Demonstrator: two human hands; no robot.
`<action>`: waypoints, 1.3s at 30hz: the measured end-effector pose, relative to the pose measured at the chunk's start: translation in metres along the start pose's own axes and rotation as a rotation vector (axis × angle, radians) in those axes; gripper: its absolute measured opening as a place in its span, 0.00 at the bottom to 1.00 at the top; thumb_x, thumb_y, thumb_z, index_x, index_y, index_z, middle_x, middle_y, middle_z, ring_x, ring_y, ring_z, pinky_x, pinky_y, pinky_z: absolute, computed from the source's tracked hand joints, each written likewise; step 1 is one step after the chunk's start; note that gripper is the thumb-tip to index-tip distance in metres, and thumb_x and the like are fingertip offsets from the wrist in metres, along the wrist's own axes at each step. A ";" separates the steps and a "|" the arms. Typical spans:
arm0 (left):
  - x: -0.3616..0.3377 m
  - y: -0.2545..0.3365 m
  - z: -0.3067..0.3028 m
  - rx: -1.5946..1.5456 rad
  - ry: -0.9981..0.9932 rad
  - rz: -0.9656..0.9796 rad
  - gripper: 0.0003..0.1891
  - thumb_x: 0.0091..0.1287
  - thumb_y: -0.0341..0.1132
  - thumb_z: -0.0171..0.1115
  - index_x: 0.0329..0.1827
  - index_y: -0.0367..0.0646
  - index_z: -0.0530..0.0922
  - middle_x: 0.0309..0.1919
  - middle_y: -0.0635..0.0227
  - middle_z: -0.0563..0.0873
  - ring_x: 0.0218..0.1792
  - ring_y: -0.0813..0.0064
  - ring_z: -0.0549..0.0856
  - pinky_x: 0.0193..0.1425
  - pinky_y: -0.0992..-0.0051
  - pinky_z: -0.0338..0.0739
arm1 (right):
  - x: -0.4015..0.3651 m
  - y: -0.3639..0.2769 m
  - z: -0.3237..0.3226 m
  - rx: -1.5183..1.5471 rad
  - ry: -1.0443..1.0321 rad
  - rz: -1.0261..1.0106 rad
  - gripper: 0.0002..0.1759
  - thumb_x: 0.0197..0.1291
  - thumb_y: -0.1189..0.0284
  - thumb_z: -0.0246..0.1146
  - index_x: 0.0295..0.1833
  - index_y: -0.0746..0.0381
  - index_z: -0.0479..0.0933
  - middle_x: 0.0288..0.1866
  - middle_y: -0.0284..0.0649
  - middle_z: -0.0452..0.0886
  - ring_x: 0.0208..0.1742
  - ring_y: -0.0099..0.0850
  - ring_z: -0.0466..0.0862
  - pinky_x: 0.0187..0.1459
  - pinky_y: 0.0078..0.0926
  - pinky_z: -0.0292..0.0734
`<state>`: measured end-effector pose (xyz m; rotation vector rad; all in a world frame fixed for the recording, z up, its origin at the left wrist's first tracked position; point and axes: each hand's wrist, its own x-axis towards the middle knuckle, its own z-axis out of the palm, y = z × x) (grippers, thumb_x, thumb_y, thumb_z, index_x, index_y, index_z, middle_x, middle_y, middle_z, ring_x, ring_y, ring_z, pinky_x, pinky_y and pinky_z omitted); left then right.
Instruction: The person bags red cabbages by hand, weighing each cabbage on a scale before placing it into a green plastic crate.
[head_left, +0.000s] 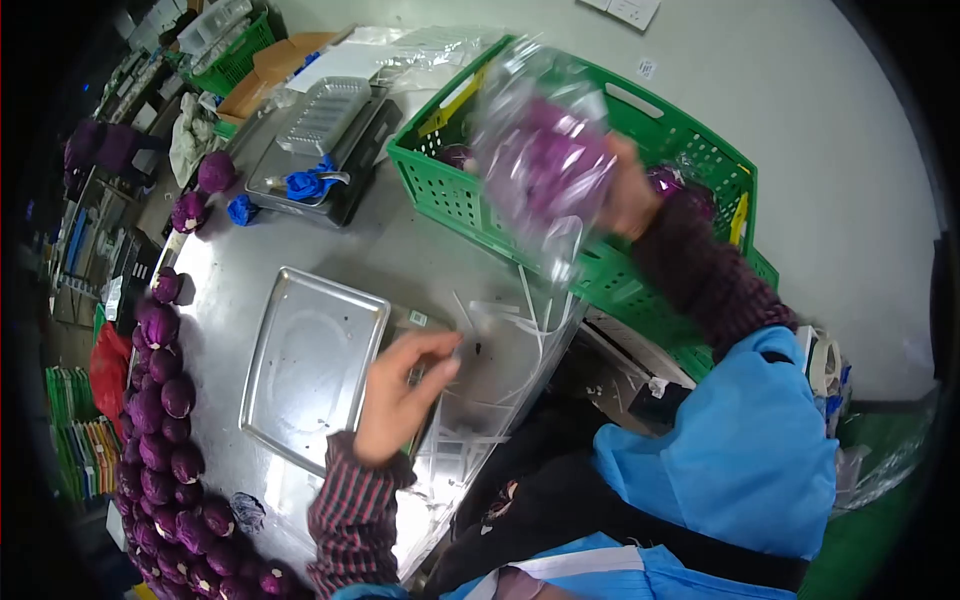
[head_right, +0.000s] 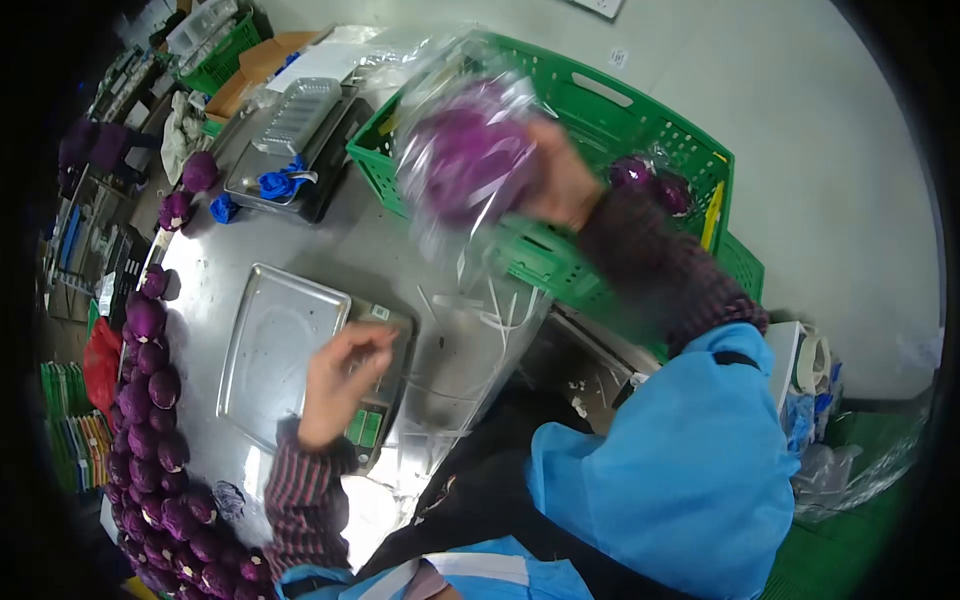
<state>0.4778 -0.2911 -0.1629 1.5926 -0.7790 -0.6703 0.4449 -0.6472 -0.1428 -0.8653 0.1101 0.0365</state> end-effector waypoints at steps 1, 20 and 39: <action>0.032 0.011 0.001 0.169 -0.035 0.090 0.13 0.64 0.26 0.63 0.51 0.37 0.81 0.46 0.57 0.85 0.44 0.66 0.84 0.49 0.73 0.77 | -0.005 -0.022 -0.013 -0.111 0.076 -0.124 0.34 0.64 0.45 0.53 0.66 0.59 0.68 0.62 0.42 0.77 0.59 0.40 0.79 0.61 0.49 0.74; 0.387 -0.077 0.123 1.020 -1.186 -0.040 0.33 0.45 0.53 0.74 0.55 0.47 0.82 0.49 0.58 0.86 0.55 0.61 0.83 0.58 0.64 0.75 | 0.065 0.018 -0.223 0.066 0.306 0.087 0.38 0.64 0.45 0.58 0.71 0.56 0.62 0.67 0.42 0.72 0.64 0.39 0.75 0.61 0.49 0.73; -0.136 -0.097 -0.044 0.255 0.626 0.118 0.06 0.63 0.28 0.63 0.41 0.40 0.82 0.33 0.60 0.83 0.35 0.61 0.83 0.40 0.66 0.78 | 0.198 -0.048 -0.170 -1.718 0.291 -0.436 0.32 0.64 0.65 0.63 0.70 0.66 0.65 0.65 0.49 0.71 0.59 0.35 0.74 0.61 0.30 0.67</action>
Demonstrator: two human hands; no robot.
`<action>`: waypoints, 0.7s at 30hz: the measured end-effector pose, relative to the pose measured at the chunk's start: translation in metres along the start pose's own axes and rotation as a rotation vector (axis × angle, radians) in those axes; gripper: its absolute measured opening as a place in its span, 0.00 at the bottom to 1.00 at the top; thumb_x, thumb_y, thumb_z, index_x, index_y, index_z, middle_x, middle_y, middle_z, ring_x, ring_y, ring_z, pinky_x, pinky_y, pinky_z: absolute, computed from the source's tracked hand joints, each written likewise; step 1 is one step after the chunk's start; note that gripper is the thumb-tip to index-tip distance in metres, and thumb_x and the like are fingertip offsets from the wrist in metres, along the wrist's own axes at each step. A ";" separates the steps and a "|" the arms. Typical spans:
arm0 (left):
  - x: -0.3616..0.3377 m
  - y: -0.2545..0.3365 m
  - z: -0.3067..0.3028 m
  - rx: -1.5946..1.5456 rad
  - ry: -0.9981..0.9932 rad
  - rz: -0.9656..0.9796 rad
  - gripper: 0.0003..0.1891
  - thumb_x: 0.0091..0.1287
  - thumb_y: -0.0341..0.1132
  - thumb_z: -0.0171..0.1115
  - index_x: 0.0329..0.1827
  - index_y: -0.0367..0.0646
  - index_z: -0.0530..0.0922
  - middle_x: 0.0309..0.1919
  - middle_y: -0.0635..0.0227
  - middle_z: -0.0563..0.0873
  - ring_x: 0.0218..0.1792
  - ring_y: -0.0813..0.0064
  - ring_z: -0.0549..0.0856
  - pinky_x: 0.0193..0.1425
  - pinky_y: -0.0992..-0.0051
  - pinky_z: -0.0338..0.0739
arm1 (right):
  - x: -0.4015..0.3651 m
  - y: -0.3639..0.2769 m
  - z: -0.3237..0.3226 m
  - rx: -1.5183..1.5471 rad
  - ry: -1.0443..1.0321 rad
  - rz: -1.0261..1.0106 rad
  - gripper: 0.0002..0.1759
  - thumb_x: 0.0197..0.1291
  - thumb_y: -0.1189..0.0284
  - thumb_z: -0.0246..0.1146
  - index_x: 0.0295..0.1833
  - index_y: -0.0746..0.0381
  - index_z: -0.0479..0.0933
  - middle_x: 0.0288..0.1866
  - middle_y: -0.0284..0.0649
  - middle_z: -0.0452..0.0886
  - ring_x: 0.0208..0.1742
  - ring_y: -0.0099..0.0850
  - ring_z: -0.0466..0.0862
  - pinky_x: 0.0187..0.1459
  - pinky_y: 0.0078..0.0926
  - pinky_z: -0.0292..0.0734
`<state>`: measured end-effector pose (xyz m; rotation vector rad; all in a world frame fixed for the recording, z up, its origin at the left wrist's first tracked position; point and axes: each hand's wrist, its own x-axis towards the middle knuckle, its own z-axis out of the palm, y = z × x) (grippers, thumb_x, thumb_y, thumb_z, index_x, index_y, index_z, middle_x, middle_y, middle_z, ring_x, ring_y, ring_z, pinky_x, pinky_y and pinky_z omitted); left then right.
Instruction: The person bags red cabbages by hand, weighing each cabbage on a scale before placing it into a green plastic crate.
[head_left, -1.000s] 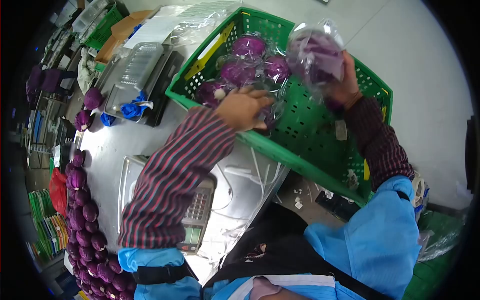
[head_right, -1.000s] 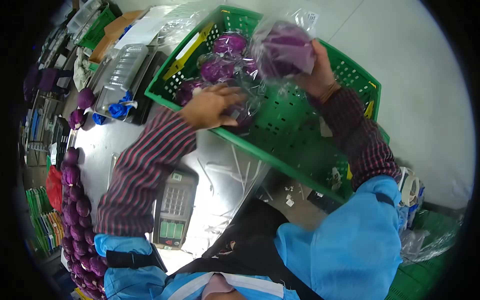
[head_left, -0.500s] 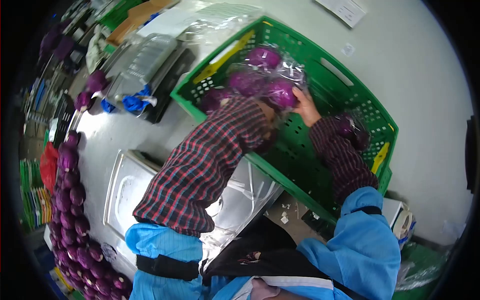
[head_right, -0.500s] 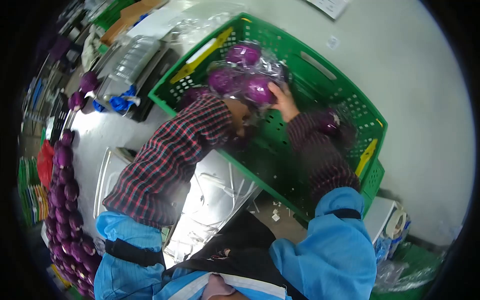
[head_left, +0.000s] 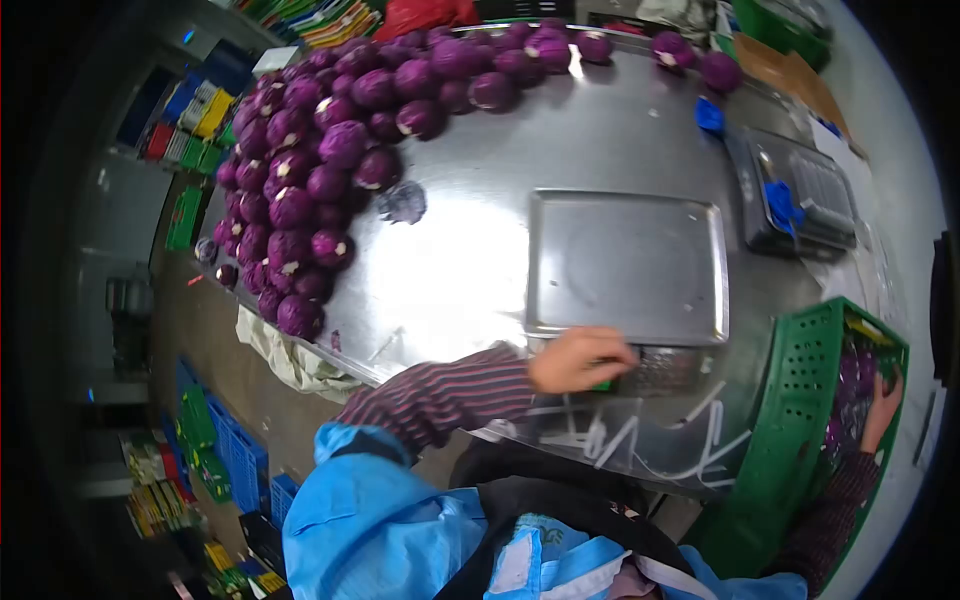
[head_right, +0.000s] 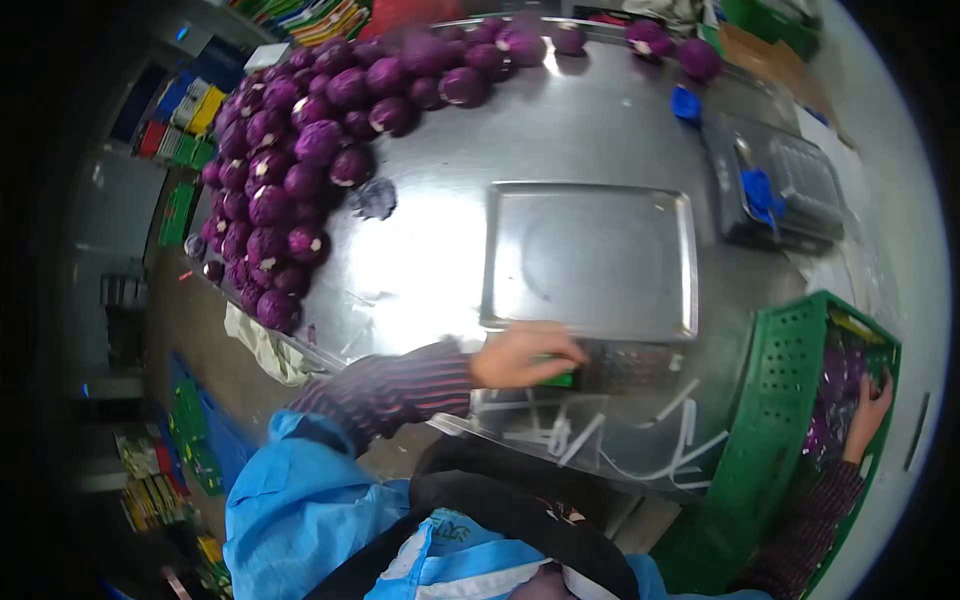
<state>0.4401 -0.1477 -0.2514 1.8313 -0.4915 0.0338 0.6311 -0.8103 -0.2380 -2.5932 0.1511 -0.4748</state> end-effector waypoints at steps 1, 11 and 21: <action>-0.041 -0.016 -0.036 0.106 0.018 -0.106 0.06 0.62 0.28 0.63 0.41 0.40 0.81 0.33 0.60 0.82 0.36 0.61 0.83 0.41 0.67 0.78 | 0.011 -0.054 0.016 0.110 -0.081 -0.002 0.32 0.64 0.65 0.63 0.70 0.66 0.65 0.65 0.47 0.72 0.59 0.32 0.74 0.61 0.29 0.67; -0.290 -0.157 -0.167 0.533 -0.013 -0.312 0.11 0.52 0.37 0.70 0.34 0.44 0.77 0.35 0.65 0.79 0.41 0.60 0.80 0.43 0.61 0.75 | -0.091 -0.615 0.348 0.470 -0.722 -0.286 0.39 0.53 0.63 0.70 0.69 0.65 0.65 0.66 0.50 0.66 0.59 0.36 0.76 0.56 0.32 0.74; -0.290 -0.179 -0.185 0.478 0.094 -0.183 0.14 0.51 0.45 0.71 0.32 0.48 0.78 0.35 0.71 0.78 0.39 0.68 0.78 0.38 0.65 0.69 | -0.019 -0.891 0.581 -0.065 -0.327 -0.787 0.56 0.35 0.67 0.77 0.75 0.45 0.58 0.73 0.48 0.59 0.75 0.51 0.58 0.67 0.51 0.64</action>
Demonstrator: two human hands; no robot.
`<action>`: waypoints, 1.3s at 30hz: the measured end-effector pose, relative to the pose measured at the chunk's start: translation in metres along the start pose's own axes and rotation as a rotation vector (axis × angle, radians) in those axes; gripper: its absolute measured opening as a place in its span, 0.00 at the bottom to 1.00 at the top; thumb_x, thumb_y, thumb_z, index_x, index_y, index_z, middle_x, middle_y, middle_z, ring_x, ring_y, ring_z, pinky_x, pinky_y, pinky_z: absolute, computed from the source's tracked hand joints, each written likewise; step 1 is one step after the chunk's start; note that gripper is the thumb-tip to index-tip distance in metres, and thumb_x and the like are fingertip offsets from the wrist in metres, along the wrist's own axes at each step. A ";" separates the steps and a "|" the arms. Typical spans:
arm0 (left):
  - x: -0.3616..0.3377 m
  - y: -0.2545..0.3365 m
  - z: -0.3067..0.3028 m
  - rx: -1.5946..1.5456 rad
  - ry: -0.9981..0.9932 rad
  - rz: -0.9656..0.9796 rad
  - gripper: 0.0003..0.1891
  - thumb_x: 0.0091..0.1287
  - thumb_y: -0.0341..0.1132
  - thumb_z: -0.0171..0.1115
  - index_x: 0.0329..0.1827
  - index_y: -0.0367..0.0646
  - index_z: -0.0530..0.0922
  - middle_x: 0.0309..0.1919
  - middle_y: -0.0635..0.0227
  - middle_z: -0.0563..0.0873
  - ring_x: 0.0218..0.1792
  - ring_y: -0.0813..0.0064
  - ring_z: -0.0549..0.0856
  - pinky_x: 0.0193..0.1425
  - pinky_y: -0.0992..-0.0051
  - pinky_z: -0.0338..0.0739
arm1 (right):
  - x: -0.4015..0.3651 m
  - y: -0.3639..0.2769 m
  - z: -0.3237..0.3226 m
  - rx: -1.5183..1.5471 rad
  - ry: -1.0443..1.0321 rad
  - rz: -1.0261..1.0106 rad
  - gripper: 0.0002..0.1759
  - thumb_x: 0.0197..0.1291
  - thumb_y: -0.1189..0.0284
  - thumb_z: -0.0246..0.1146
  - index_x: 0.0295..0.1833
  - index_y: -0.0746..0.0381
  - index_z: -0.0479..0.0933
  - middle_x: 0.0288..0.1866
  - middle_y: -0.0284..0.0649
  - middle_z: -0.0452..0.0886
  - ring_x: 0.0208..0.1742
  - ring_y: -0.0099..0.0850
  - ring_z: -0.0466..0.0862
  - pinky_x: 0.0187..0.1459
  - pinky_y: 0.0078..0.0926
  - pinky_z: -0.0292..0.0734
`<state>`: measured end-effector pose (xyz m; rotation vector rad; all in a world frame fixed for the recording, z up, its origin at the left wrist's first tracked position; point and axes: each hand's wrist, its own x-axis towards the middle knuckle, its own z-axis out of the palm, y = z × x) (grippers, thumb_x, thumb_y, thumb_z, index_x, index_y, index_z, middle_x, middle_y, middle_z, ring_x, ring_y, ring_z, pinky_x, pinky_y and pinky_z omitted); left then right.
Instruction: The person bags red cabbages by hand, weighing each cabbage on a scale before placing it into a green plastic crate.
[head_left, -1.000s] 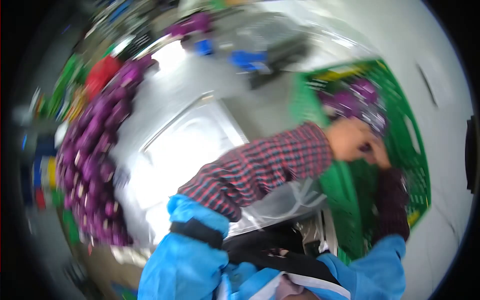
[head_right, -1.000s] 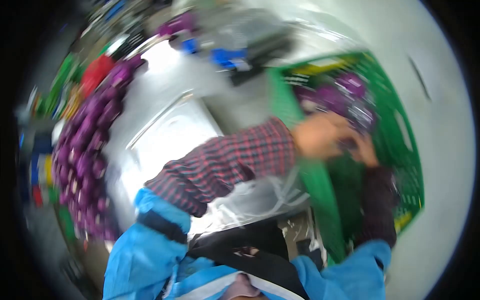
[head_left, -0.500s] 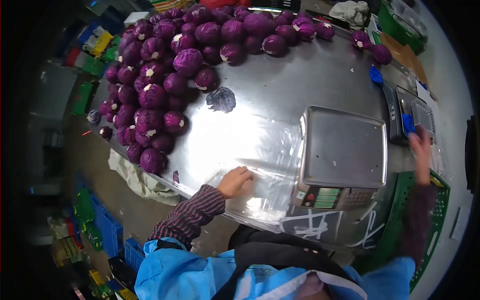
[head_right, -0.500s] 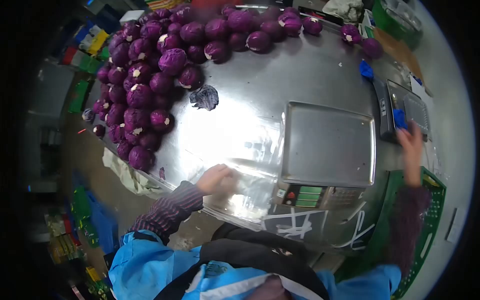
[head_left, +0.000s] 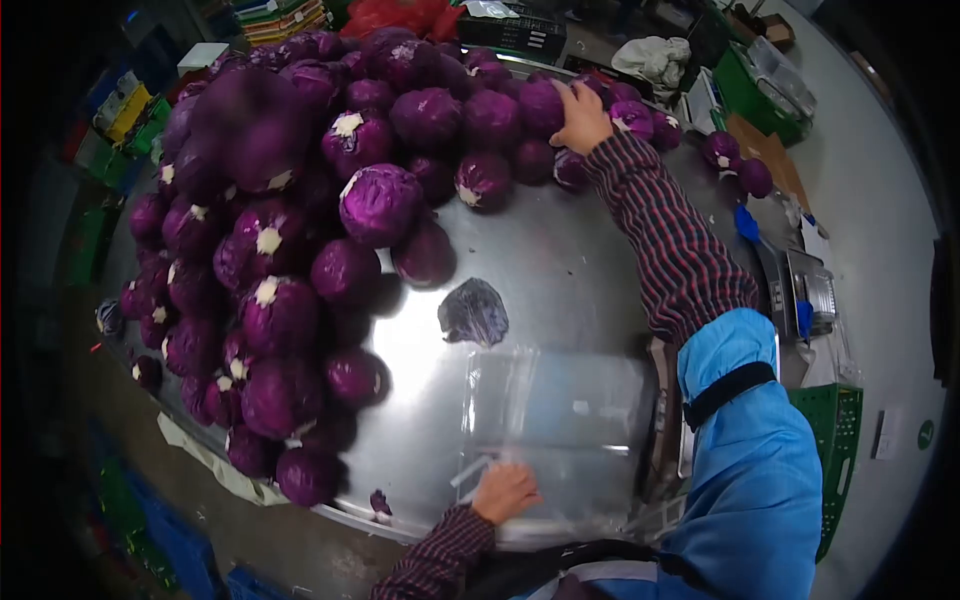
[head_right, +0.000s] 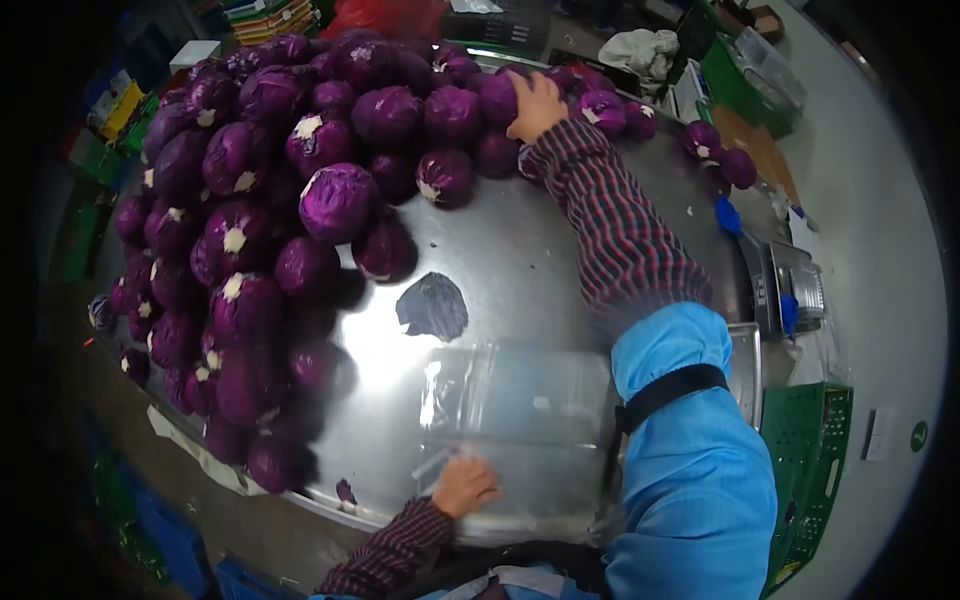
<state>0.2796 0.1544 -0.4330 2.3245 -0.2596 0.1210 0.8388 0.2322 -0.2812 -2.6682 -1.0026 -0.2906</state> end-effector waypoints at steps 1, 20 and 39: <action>-0.001 -0.008 0.005 -0.011 -0.026 0.016 0.13 0.53 0.44 0.71 0.33 0.49 0.78 0.35 0.73 0.79 0.39 0.71 0.78 0.37 0.65 0.67 | 0.017 -0.006 0.007 -0.160 -0.020 -0.063 0.58 0.34 0.68 0.77 0.75 0.38 0.57 0.75 0.43 0.57 0.77 0.50 0.54 0.66 0.58 0.62; 0.006 -0.007 -0.002 0.069 -0.223 -0.016 0.12 0.53 0.48 0.68 0.31 0.52 0.78 0.37 0.74 0.78 0.40 0.68 0.78 0.39 0.63 0.71 | -0.080 0.105 0.016 2.028 0.280 0.364 0.38 0.52 0.69 0.72 0.69 0.50 0.63 0.62 0.36 0.72 0.65 0.38 0.72 0.63 0.50 0.72; 0.058 0.041 -0.056 -0.139 -0.159 -0.118 0.04 0.64 0.31 0.61 0.35 0.39 0.80 0.33 0.55 0.82 0.31 0.50 0.83 0.36 0.59 0.77 | -0.434 0.005 -0.239 0.031 -0.025 -0.138 0.38 0.43 0.60 0.72 0.62 0.63 0.73 0.65 0.48 0.70 0.64 0.49 0.70 0.66 0.42 0.63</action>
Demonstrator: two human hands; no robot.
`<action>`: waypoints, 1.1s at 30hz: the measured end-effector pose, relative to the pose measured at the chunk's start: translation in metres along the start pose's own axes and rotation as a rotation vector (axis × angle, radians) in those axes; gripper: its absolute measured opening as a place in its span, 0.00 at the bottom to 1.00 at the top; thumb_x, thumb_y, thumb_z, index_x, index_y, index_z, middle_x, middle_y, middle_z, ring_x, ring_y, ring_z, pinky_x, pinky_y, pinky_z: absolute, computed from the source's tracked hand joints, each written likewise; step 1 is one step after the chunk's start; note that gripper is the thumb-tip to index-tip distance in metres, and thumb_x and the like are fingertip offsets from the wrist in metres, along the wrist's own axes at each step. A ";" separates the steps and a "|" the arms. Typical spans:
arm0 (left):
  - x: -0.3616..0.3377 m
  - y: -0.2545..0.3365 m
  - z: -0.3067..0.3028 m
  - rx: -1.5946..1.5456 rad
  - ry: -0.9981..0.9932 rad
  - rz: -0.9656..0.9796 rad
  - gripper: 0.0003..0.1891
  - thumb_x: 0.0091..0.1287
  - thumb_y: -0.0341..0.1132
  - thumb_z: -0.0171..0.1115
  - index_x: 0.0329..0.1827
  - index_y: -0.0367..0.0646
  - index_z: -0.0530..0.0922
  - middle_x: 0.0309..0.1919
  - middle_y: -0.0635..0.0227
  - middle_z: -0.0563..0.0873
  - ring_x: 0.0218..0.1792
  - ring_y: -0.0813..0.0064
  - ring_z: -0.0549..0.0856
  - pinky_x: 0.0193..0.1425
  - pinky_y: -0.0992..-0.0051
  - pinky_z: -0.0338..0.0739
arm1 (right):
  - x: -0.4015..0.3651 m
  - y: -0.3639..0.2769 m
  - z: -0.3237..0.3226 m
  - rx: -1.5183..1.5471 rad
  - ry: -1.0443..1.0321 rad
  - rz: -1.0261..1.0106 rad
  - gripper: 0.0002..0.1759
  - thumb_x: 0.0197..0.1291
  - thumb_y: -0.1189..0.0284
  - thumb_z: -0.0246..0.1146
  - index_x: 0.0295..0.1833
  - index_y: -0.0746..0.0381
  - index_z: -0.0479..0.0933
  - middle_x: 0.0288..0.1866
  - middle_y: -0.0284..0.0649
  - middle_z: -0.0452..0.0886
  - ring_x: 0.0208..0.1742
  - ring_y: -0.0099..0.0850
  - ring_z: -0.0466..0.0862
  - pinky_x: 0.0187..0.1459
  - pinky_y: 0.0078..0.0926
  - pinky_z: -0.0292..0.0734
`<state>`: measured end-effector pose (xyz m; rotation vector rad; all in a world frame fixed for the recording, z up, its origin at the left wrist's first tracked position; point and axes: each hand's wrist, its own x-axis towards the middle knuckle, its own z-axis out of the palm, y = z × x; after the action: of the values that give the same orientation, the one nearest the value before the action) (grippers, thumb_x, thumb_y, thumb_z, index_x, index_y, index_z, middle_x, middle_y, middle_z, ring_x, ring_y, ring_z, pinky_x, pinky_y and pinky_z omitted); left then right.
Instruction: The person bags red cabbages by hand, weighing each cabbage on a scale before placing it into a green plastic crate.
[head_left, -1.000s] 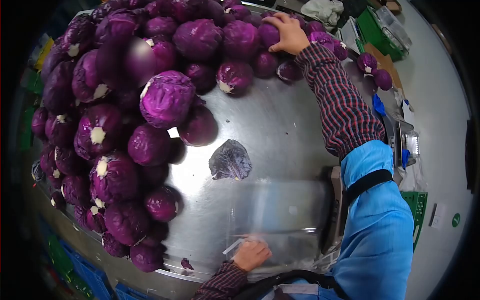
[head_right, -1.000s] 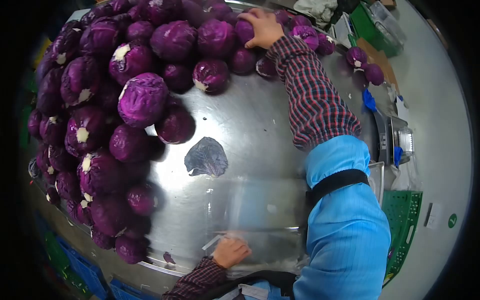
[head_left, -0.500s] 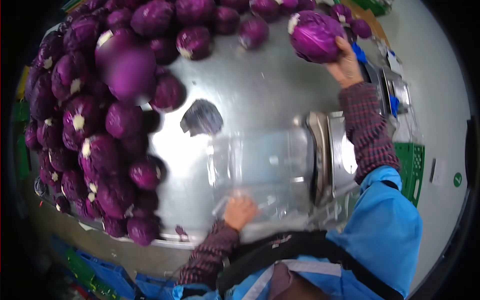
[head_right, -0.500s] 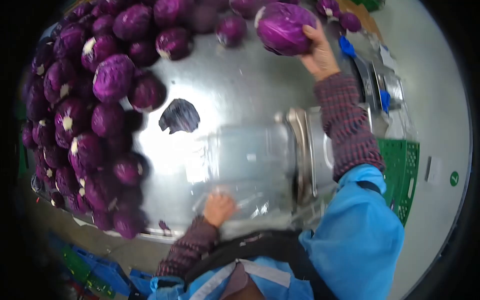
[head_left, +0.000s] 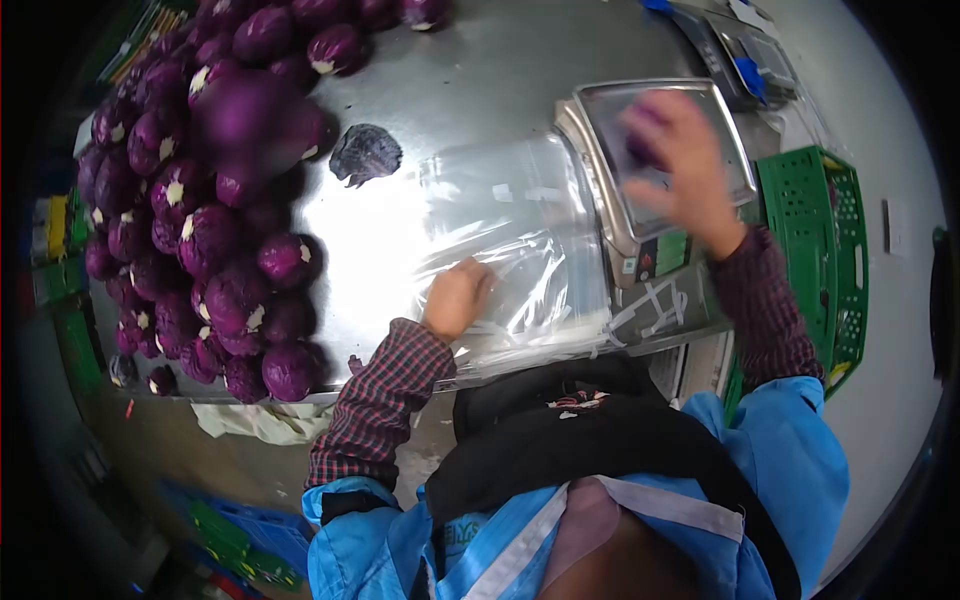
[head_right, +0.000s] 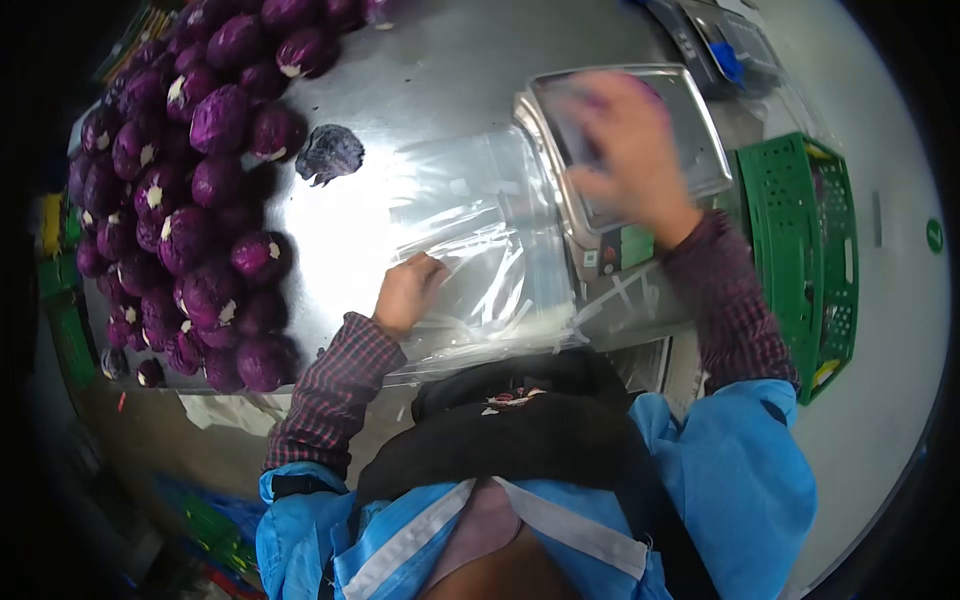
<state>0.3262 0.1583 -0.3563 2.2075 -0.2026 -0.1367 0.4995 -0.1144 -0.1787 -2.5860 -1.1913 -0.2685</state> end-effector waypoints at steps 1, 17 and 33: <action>0.003 0.003 -0.003 0.006 -0.020 0.029 0.04 0.64 0.31 0.61 0.35 0.39 0.80 0.33 0.55 0.82 0.31 0.50 0.83 0.36 0.59 0.77 | -0.014 -0.032 0.012 0.317 -0.040 0.008 0.37 0.45 0.59 0.72 0.61 0.65 0.73 0.64 0.48 0.73 0.63 0.48 0.72 0.63 0.43 0.65; 0.029 0.098 -0.077 -0.620 -0.060 -0.413 0.11 0.71 0.25 0.47 0.48 0.36 0.79 0.28 0.73 0.77 0.29 0.84 0.78 0.37 0.75 0.83 | -0.125 -0.099 0.104 0.714 -0.214 -0.130 0.36 0.60 0.54 0.64 0.71 0.55 0.65 0.68 0.42 0.72 0.73 0.38 0.65 0.72 0.53 0.49; 0.167 0.183 0.018 -0.529 -0.182 -0.115 0.10 0.72 0.36 0.58 0.37 0.38 0.77 0.24 0.75 0.76 0.24 0.87 0.76 0.29 0.82 0.71 | -0.166 0.084 0.050 1.387 0.373 0.841 0.12 0.71 0.70 0.54 0.52 0.64 0.78 0.33 0.28 0.81 0.23 0.13 0.72 0.23 0.10 0.63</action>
<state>0.4689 0.0032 -0.2249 1.6786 -0.1214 -0.4082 0.4600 -0.2684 -0.2878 -1.4321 0.0499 0.2089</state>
